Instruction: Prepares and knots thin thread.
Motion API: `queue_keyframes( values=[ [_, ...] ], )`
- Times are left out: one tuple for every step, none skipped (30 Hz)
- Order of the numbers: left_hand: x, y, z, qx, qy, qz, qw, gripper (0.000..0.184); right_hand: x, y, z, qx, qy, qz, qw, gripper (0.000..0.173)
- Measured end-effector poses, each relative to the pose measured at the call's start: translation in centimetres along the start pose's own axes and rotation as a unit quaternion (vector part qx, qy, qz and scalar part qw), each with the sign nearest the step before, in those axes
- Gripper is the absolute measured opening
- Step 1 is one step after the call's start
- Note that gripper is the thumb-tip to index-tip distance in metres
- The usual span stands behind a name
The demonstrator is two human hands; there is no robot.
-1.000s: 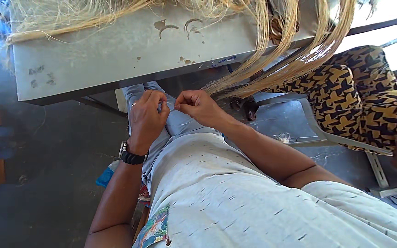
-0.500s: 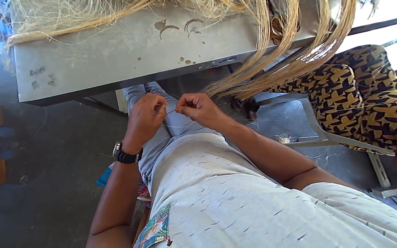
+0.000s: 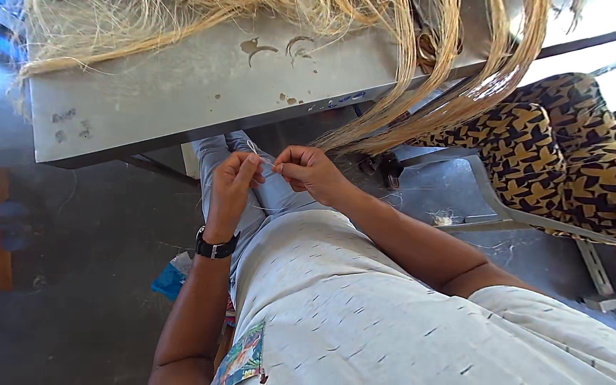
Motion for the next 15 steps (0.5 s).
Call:
queue_keyframes(
  values=[
    [-0.02, 0.1, -0.18, 0.009, -0.004, -0.005, 1.0, 0.025, 0.03, -0.11, 0.03, 0.016, 0.001, 0.013, 1.0, 0.01],
    [-0.04, 0.3, -0.18, 0.013, -0.005, -0.014, 1.0, 0.021, 0.05, -0.19, 0.09, 0.031, 0.0, 0.025, 0.999, 0.01],
    [-0.05, 0.48, -0.07, 0.014, -0.005, -0.021, 1.0, 0.019, 0.08, -0.28, 0.14, 0.044, -0.001, 0.036, 0.998, 0.009],
    [-0.07, 0.62, 0.09, 0.015, -0.006, -0.025, 1.0, 0.018, 0.12, -0.41, 0.21, 0.058, -0.004, 0.048, 0.997, 0.009],
    [-0.07, 0.69, 0.25, 0.015, -0.007, -0.026, 1.0, 0.018, 0.15, -0.54, 0.29, 0.071, -0.004, 0.058, 0.996, 0.009],
    [-0.07, 0.67, 0.42, 0.012, -0.005, -0.023, 1.0, 0.019, 0.17, -0.61, 0.37, 0.08, -0.004, 0.065, 0.995, 0.008],
    [-0.1, 0.59, 0.55, 0.005, 0.0, -0.017, 1.0, 0.023, 0.17, -0.62, 0.45, 0.084, -0.003, 0.068, 0.994, 0.008],
    [-0.14, 0.52, 0.57, -0.004, 0.003, -0.012, 1.0, 0.028, 0.16, -0.59, 0.53, 0.085, -0.001, 0.068, 0.994, 0.008],
    [-0.13, 0.53, 0.49, -0.013, 0.004, -0.013, 1.0, 0.032, 0.13, -0.55, 0.6, 0.085, 0.001, 0.067, 0.994, 0.008],
    [-0.08, 0.59, 0.33, -0.022, 0.001, -0.019, 1.0, 0.034, 0.1, -0.52, 0.66, 0.083, 0.003, 0.066, 0.994, 0.008],
    [-0.04, 0.7, 0.14, -0.028, -0.001, -0.029, 0.999, 0.034, 0.08, -0.47, 0.67, 0.08, 0.004, 0.062, 0.995, 0.009],
    [-0.01, 0.82, -0.02, -0.034, 0.0, -0.041, 0.999, 0.033, 0.05, -0.43, 0.67, 0.077, 0.005, 0.057, 0.995, 0.01],
    [-0.05, 0.89, -0.11, -0.043, 0.006, -0.053, 0.998, 0.031, 0.03, -0.38, 0.65, 0.07, 0.005, 0.051, 0.996, 0.01],
    [-0.14, 0.89, -0.12, -0.055, 0.013, -0.063, 0.996, 0.029, 0.01, -0.33, 0.64, 0.062, 0.005, 0.044, 0.997, 0.011],
    [-0.22, 0.82, -0.12, -0.064, 0.017, -0.07, 0.995, 0.026, 0.0, -0.3, 0.63, 0.055, 0.005, 0.039, 0.998, 0.011]
  ],
)
Point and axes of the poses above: each hand's wrist, its own x-axis away from the middle knuckle, its own z-axis out of the back of the hand, y = z × x, the point moved 9 cm from there along -x, towards the middle knuckle, and after that the axes turned 7 degrees about y, right-handed, at the moved point
